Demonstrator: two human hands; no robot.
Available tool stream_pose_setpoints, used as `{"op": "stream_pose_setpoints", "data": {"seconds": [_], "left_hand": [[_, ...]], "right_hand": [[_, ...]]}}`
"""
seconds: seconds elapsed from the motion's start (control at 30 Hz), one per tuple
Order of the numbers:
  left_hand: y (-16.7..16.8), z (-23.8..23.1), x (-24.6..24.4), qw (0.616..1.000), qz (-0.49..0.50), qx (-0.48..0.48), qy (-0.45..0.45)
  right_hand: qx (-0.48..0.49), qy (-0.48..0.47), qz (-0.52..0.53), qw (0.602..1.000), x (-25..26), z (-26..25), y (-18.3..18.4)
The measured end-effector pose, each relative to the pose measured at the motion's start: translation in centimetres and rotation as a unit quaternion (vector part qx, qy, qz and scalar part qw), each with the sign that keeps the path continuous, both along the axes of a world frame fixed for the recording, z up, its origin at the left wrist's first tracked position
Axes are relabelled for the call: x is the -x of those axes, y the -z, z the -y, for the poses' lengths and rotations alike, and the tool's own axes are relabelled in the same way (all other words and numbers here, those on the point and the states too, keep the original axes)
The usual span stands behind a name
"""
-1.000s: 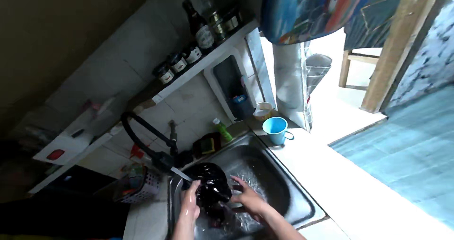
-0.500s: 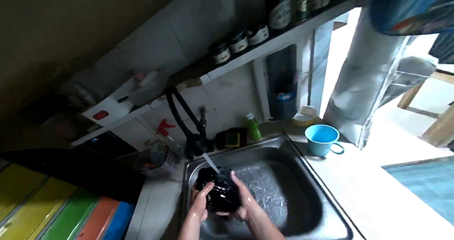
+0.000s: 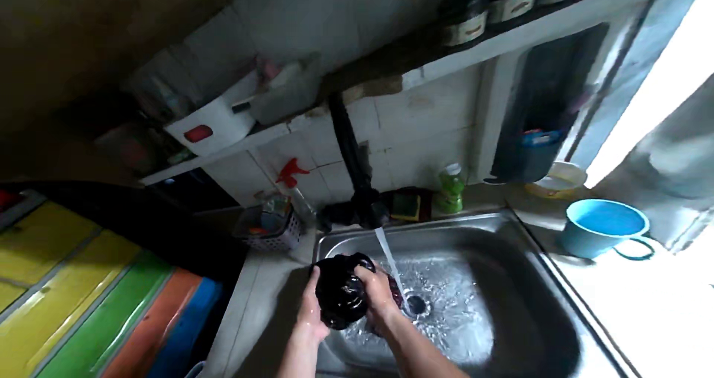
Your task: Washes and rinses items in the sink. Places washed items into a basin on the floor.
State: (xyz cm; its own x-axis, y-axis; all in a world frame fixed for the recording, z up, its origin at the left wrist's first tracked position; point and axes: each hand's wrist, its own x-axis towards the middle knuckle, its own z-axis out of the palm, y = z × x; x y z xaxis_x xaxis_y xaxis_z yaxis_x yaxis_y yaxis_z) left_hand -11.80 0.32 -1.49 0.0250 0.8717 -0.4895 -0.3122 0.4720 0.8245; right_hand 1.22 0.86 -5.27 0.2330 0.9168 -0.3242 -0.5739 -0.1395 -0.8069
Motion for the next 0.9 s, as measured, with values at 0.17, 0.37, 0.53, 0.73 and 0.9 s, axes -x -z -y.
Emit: {"op": "stream_pose_setpoints", "data": {"seconds": [0.17,0.37,0.53,0.73,0.9], "left_hand": [[3.1,0.0,-0.1,0.992,-0.023,0.122,-0.02],[5.7,0.5,-0.5,0.977,0.052,0.198,0.059],[6.5,-0.1,-0.3,0.962,0.04,0.226,0.147],[4.8,-0.8,0.4,0.974,-0.177,0.1,0.101],[1.6,-0.9,6.3,0.972,-0.207,-0.091,0.058]], "right_hand": [[0.013,-0.012,0.107,0.994,-0.2,-0.9,-0.2],[-0.006,-0.022,0.142,0.99,-1.4,-0.5,2.3],[0.016,-0.012,0.092,0.996,-1.9,0.8,3.3],[0.124,-0.067,-0.005,0.99,-3.2,0.5,3.5],[0.217,-0.128,0.188,0.949,-4.4,0.0,4.2]]}}
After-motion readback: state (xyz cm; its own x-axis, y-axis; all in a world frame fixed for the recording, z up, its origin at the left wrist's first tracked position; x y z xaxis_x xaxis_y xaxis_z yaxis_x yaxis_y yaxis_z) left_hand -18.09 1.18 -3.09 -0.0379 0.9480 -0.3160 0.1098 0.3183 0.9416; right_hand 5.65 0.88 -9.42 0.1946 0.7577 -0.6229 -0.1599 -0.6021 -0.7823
